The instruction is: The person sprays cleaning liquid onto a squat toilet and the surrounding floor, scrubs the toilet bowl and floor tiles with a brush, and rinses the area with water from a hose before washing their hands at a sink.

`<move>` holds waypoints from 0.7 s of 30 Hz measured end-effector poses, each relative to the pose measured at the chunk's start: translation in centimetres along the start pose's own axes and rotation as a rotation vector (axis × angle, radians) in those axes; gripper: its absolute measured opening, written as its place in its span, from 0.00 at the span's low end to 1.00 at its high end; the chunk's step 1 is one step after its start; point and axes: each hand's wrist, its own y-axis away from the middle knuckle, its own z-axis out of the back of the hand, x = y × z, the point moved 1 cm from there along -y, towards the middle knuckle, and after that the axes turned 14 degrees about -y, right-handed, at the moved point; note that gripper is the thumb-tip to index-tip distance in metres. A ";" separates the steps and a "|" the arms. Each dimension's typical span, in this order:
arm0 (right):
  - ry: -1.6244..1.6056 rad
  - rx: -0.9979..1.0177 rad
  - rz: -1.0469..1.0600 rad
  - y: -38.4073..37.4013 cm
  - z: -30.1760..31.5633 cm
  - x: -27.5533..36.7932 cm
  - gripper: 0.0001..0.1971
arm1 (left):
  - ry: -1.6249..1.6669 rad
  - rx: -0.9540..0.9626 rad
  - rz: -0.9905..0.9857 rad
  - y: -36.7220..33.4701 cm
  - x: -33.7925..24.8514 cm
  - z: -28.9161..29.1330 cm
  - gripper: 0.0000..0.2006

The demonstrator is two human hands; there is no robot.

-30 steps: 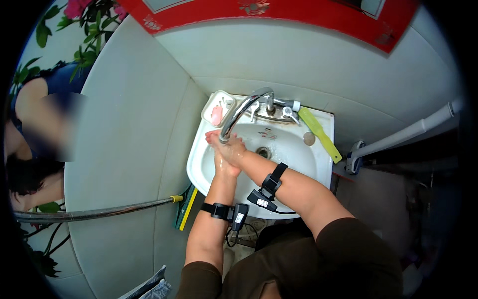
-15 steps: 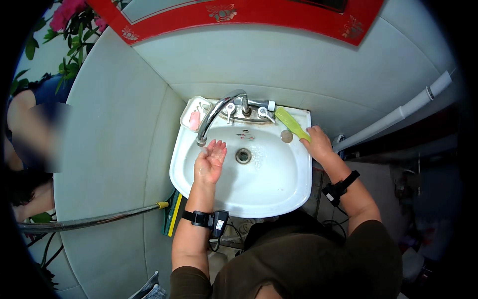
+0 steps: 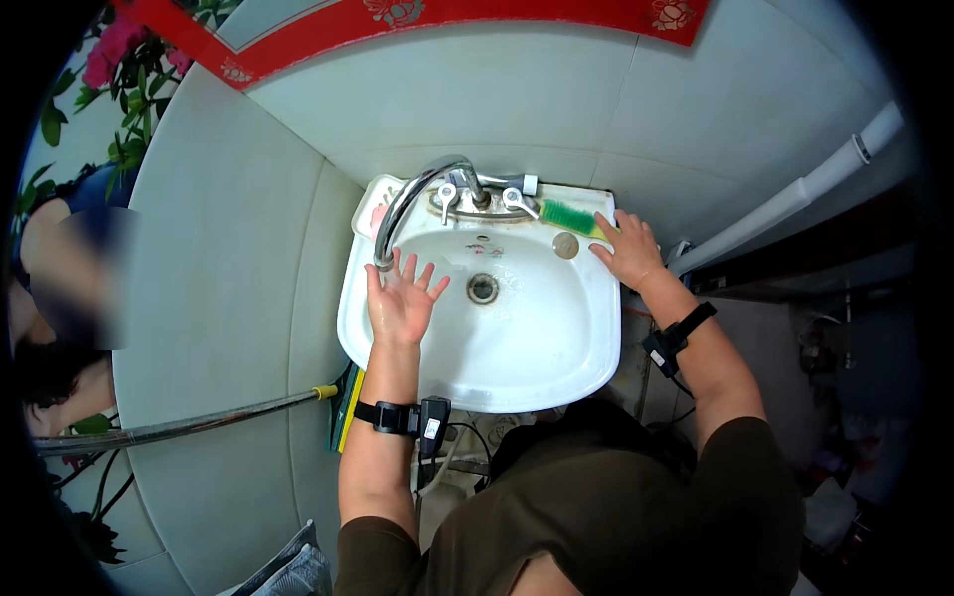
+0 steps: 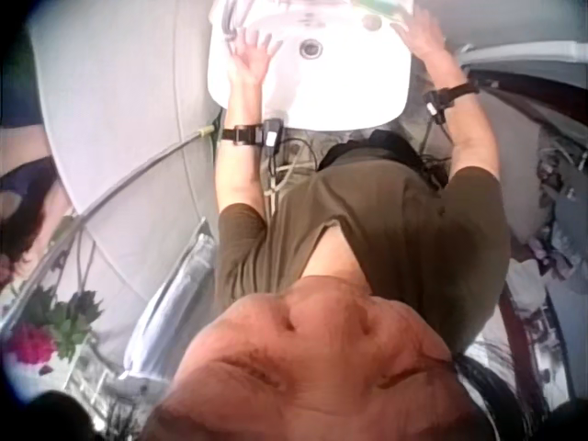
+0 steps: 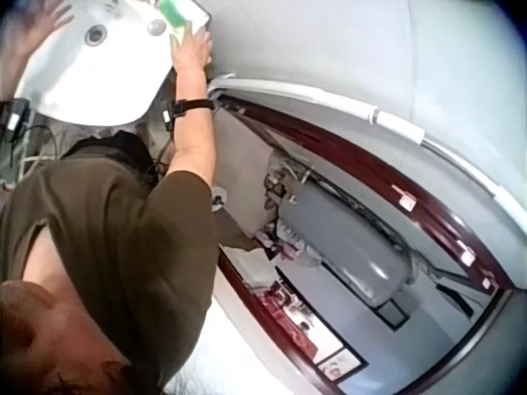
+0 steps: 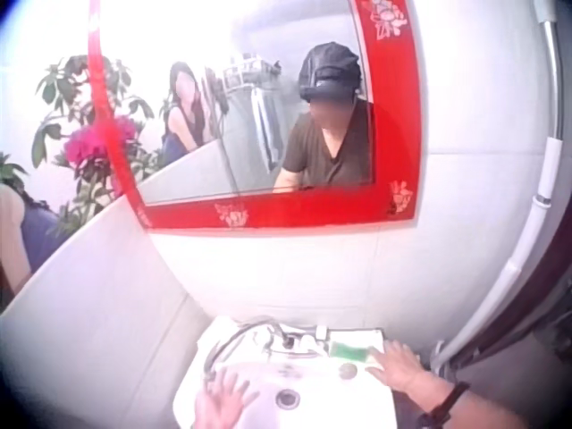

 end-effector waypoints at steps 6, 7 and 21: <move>-0.086 -0.153 0.051 -0.5 0.6 2.9 0.15 | -0.130 -0.150 0.013 -0.5 1.0 2.3 0.26; -0.231 0.005 0.039 -0.8 0.2 3.9 0.14 | -0.136 -0.181 0.045 -0.6 1.6 3.3 0.25; -0.538 0.430 0.112 -2.4 -9.0 11.9 0.07 | -0.158 -0.238 0.039 3.1 4.9 8.7 0.20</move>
